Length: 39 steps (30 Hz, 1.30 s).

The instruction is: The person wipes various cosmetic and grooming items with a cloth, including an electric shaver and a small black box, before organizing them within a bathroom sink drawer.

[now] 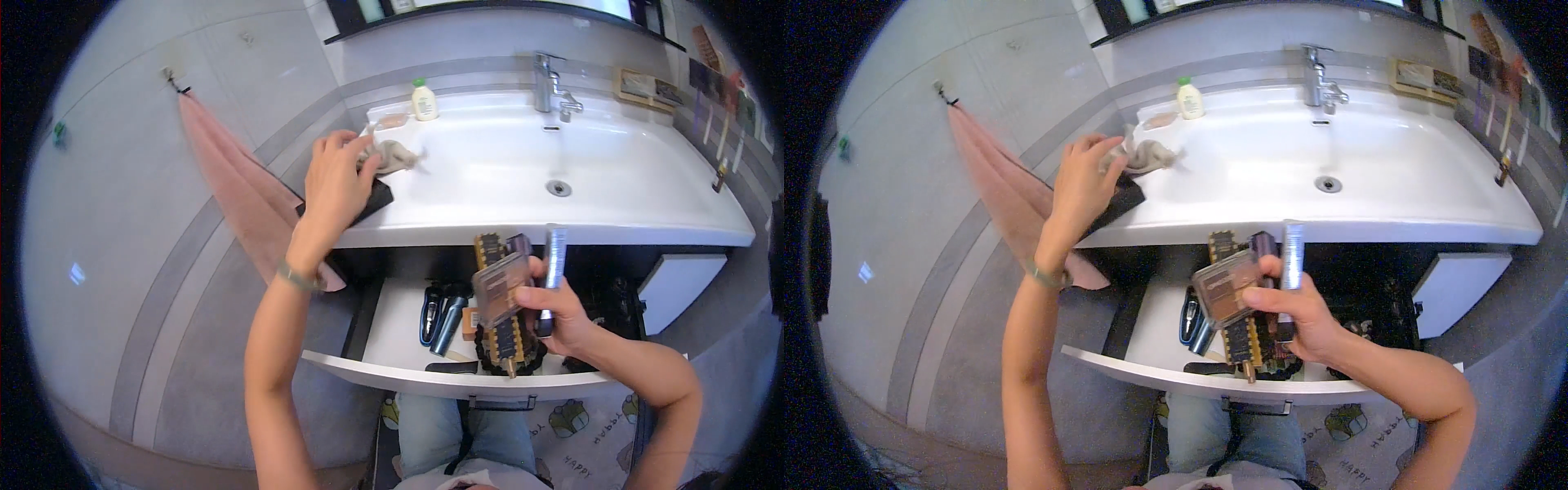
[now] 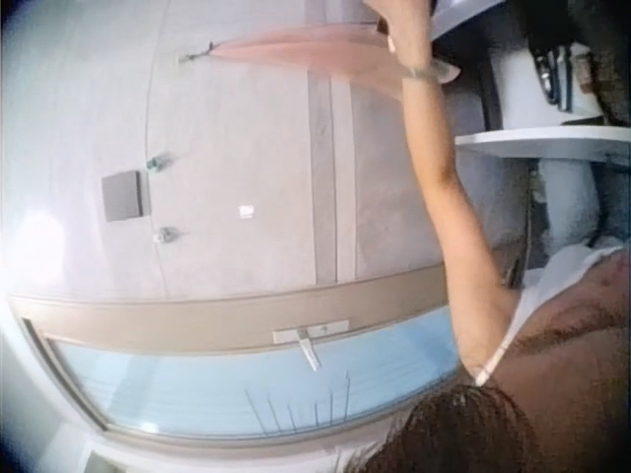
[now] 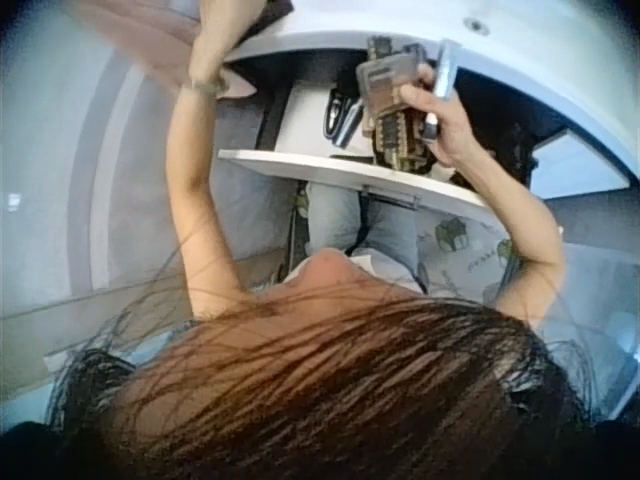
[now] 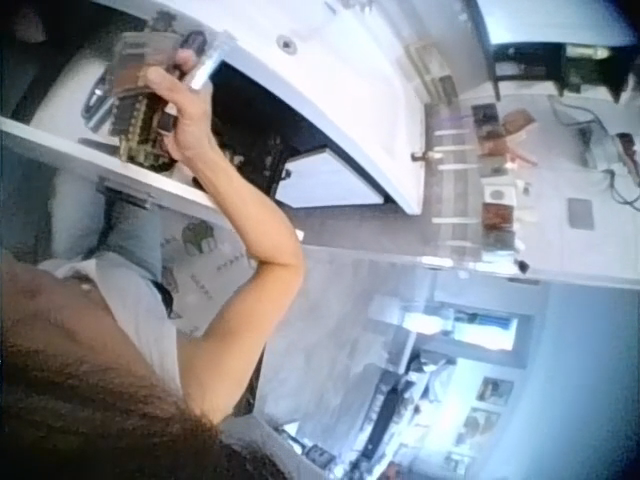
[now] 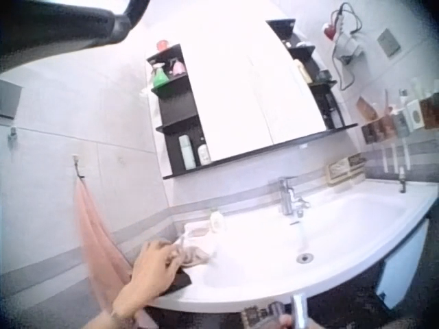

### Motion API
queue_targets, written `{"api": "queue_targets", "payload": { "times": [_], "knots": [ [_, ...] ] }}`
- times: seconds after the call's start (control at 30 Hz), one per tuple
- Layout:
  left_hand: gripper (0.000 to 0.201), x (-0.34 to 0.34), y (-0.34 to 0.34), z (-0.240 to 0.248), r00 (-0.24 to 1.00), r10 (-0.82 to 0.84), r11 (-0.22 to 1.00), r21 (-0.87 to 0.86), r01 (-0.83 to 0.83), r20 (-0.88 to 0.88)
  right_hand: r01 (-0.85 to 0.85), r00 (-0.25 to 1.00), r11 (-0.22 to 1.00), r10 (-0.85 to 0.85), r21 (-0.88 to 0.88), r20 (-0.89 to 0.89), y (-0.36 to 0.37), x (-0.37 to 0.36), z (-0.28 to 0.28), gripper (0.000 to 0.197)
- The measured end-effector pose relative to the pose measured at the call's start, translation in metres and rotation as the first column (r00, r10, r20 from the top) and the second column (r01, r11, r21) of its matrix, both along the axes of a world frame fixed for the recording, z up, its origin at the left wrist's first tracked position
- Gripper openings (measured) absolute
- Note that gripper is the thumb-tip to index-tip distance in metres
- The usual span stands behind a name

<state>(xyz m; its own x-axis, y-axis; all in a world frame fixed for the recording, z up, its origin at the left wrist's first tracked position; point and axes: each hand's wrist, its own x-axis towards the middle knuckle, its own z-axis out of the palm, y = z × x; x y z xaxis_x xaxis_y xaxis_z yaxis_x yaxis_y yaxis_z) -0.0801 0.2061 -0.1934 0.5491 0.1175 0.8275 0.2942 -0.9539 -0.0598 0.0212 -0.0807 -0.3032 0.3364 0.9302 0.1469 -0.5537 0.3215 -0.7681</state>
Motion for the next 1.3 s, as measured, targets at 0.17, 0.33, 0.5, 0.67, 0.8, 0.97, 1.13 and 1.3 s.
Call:
{"api": "queue_targets", "payload": {
  "times": [0.17, 0.33, 0.5, 0.67, 0.8, 0.97, 1.13, 1.3],
  "knots": [
    [0.011, -0.038, -0.103, -0.029, 0.746, -0.659, 0.509, -0.787, 0.349, -0.096, 0.044, 0.993, 0.982, -0.024, -0.182, 0.113, 0.002, -0.007, -0.005, 0.024],
    [0.022, -0.044, -0.101, -0.054, 0.594, -0.751, 0.423, -0.901, 0.100, -0.287, 0.042, 0.993, 0.961, -0.009, -0.273, 0.121, 0.006, -0.013, -0.021, 0.030],
    [0.025, -0.035, -0.069, -0.072, 0.432, -0.897, 0.028, -0.986, -0.167, -0.099, -0.054, 0.987, 0.951, 0.097, -0.304, 0.128, 0.005, -0.024, -0.028, 0.041],
    [0.022, -0.034, -0.073, -0.098, 0.483, -0.870, -0.160, -0.983, -0.089, 0.098, -0.081, 0.995, 0.934, 0.095, -0.348, 0.022, 0.007, -0.025, -0.025, 0.052],
    [0.021, -0.036, -0.087, -0.101, 0.584, -0.804, -0.162, -0.986, -0.031, 0.113, -0.016, 1.000, 0.929, 0.021, -0.371, 0.010, 0.007, -0.024, -0.016, 0.046],
    [0.052, -0.042, -0.099, -0.083, 0.676, -0.732, 0.193, -0.978, 0.081, -0.088, 0.014, 0.999, 0.919, -0.029, -0.394, -0.033, 0.010, -0.021, -0.021, 0.038],
    [0.043, -0.070, -0.039, -0.024, 0.968, -0.159, 0.987, 0.005, 0.163, -0.193, 0.091, 0.995, 0.943, -0.095, -0.321, 0.005, 0.006, -0.015, -0.014, 0.037],
    [0.046, -0.095, 0.010, -0.043, 0.982, 0.120, 0.993, 0.011, -0.119, -0.147, 0.132, 0.990, 0.946, -0.142, -0.297, -0.013, 0.006, -0.009, -0.009, 0.037]
  ]
}}
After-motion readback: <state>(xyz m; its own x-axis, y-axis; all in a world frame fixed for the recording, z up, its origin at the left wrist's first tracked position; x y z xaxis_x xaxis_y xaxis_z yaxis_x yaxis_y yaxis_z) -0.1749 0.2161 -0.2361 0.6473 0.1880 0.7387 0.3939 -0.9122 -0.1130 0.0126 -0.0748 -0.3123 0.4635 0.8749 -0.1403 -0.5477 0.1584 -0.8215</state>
